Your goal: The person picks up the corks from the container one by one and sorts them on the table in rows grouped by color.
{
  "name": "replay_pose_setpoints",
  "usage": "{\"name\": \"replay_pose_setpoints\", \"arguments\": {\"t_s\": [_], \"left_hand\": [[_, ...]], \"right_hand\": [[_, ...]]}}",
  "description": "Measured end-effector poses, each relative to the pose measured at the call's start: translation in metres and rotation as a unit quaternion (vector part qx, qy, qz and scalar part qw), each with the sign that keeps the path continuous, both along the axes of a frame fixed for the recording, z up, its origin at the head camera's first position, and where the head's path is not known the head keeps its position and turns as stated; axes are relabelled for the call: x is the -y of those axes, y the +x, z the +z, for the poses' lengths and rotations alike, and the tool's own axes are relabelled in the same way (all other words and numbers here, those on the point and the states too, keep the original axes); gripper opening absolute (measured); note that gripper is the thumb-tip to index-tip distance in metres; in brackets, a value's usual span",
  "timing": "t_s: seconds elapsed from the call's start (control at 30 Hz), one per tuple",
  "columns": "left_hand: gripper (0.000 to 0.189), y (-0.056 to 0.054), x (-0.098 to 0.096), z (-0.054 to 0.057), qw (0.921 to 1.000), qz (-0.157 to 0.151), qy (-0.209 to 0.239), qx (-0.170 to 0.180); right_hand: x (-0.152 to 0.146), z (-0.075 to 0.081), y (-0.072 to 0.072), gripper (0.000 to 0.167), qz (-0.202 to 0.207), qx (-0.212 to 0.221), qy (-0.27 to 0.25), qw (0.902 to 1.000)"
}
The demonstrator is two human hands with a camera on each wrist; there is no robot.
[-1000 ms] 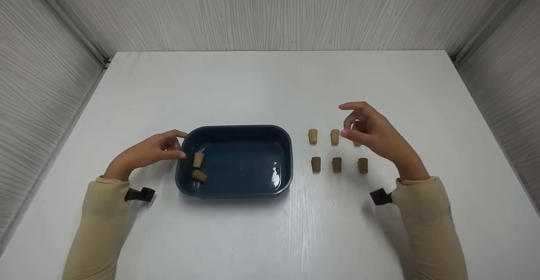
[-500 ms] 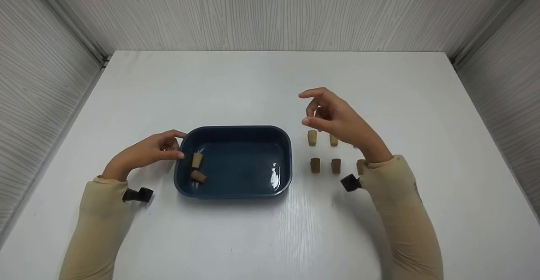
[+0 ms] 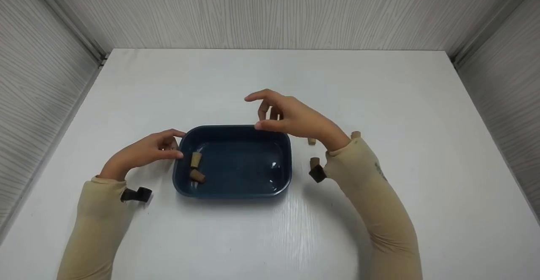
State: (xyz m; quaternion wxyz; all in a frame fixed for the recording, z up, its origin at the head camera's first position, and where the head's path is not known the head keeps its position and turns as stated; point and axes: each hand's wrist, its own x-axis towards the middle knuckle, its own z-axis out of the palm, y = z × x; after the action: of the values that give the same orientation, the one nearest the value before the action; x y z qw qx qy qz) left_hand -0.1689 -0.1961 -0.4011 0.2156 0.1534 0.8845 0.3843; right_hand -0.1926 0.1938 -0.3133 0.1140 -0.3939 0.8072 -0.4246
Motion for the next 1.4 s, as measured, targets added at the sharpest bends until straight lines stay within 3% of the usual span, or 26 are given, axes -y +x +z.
{"name": "replay_pose_setpoints", "arguments": {"t_s": [0.37, 0.63, 0.93, 1.2, 1.4], "left_hand": [[0.060, 0.002, -0.001, -0.001, 0.9999, -0.007, 0.004, -0.006], [0.059, 0.005, -0.001, 0.000, 1.0000, -0.009, 0.003, -0.003], [0.059, 0.009, -0.001, -0.001, 0.9999, -0.012, 0.006, 0.002], [0.057, 0.009, -0.001, 0.002, 1.0000, -0.007, 0.000, 0.004], [0.058, 0.010, 0.000, -0.002, 0.9999, -0.010, 0.007, -0.002]], "right_hand": [[0.051, -0.002, -0.011, 0.047, 0.056, 0.004, 0.024, 0.9981], [0.088, -0.017, -0.019, 0.045, 0.116, 0.012, 0.049, 0.9920], [0.122, -0.039, -0.022, 0.047, 0.187, 0.036, 0.136, 0.9722], [0.135, -0.052, -0.023, 0.050, 0.217, 0.049, 0.171, 0.9599], [0.145, -0.072, -0.021, 0.049, 0.224, 0.044, 0.229, 0.9462]]}}
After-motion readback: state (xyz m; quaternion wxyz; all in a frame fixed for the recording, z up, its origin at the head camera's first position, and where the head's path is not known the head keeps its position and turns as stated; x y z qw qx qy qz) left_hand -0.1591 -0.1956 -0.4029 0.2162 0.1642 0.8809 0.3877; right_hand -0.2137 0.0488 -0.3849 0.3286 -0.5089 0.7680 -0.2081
